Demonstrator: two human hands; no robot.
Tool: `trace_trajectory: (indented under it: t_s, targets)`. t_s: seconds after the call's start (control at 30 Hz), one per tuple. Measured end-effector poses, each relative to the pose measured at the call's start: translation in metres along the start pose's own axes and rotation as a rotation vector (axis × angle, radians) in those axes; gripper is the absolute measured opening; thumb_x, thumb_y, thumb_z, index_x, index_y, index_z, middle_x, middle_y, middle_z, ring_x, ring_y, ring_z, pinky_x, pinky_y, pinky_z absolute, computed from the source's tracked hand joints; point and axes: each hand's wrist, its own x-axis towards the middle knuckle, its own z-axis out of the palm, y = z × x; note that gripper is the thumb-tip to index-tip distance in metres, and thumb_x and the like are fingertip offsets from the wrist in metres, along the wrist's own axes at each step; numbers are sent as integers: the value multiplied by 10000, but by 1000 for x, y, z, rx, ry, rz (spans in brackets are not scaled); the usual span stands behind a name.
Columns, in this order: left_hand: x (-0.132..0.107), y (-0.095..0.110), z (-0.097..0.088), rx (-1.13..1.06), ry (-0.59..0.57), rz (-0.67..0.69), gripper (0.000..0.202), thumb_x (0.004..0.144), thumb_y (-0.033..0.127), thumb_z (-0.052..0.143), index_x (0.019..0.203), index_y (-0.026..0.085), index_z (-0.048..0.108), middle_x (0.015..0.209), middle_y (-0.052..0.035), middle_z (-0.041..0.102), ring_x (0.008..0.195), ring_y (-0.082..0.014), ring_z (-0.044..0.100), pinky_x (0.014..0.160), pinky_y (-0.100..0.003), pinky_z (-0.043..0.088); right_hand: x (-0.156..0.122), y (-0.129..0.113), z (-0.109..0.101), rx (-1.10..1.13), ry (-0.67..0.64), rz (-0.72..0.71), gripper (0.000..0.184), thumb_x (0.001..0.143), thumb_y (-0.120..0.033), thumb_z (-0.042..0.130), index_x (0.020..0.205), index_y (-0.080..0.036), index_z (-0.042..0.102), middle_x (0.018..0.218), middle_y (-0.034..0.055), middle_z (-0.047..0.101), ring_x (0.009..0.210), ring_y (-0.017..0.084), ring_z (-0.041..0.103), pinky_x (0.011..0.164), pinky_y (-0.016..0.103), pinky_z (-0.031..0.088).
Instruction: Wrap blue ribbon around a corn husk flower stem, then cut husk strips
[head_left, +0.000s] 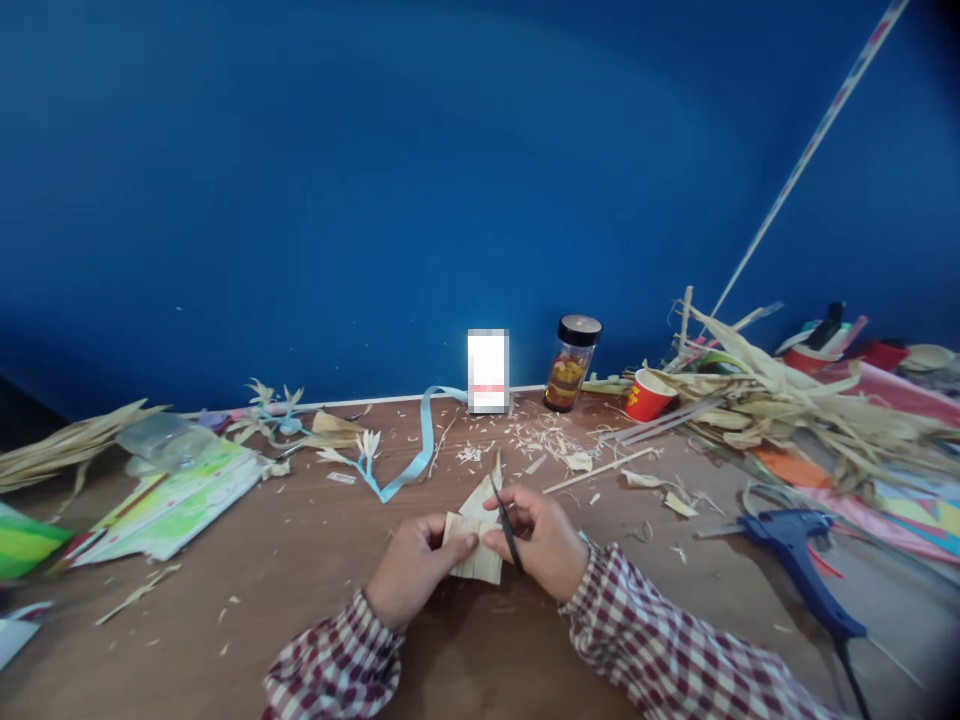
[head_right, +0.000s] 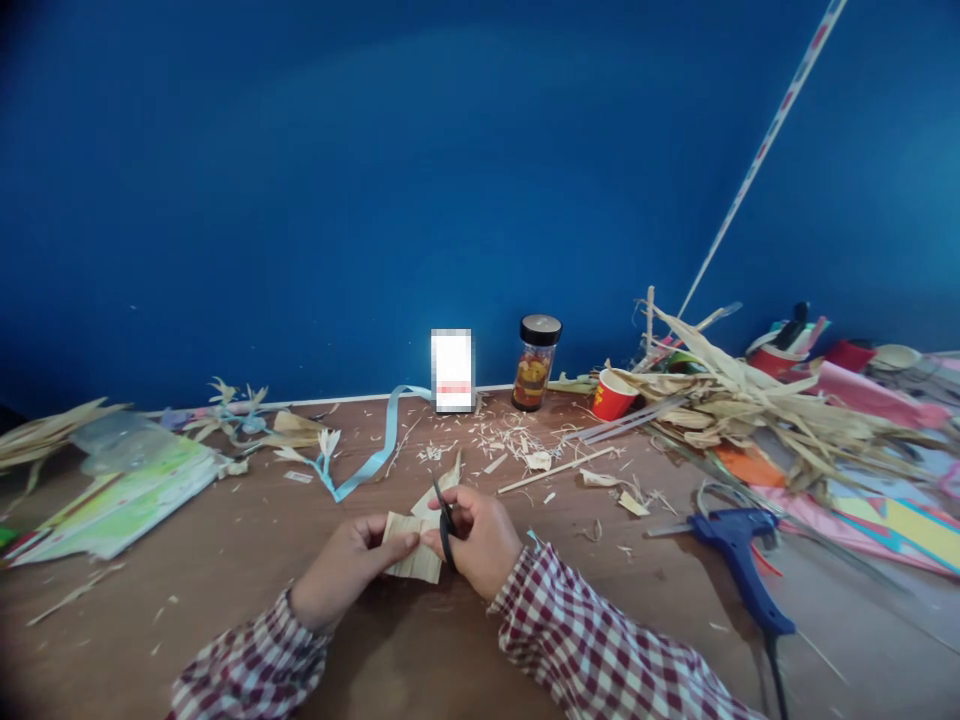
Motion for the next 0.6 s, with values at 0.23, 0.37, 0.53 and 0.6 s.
trace_trajectory:
  t_s: [0.23, 0.37, 0.53, 0.6]
  targets:
    - [0, -4, 1, 12, 46, -18, 313, 648, 400, 666, 763, 109, 678, 624, -12, 637, 555, -109, 509, 519, -208, 376, 0, 2, -4, 57, 20, 44, 344, 621, -207, 702, 922, -163, 541, 578, -55, 547, 516, 76, 462, 485, 186, 353]
    - [-1, -3, 1, 31, 49, -101, 342, 637, 428, 664, 792, 124, 675, 663, -19, 653, 586, -125, 540, 506, -208, 403, -1, 2, -6, 45, 13, 50, 335, 616, -193, 706, 906, -156, 543, 588, -51, 550, 526, 73, 463, 498, 186, 359]
    - [-2, 1, -2, 32, 18, -177, 355, 609, 431, 680, 791, 127, 681, 674, -27, 668, 584, -125, 555, 483, -198, 408, -1, 1, -10, 51, -2, 64, 335, 603, -182, 712, 892, -158, 543, 620, -43, 564, 554, 81, 493, 520, 191, 382]
    - [-2, 2, -3, 38, 21, -188, 357, 601, 436, 683, 770, 122, 684, 654, -27, 664, 569, -119, 551, 476, -194, 404, 0, 2, -11, 42, -8, 75, 326, 609, -185, 706, 889, -158, 540, 609, -41, 565, 552, 87, 498, 511, 192, 380]
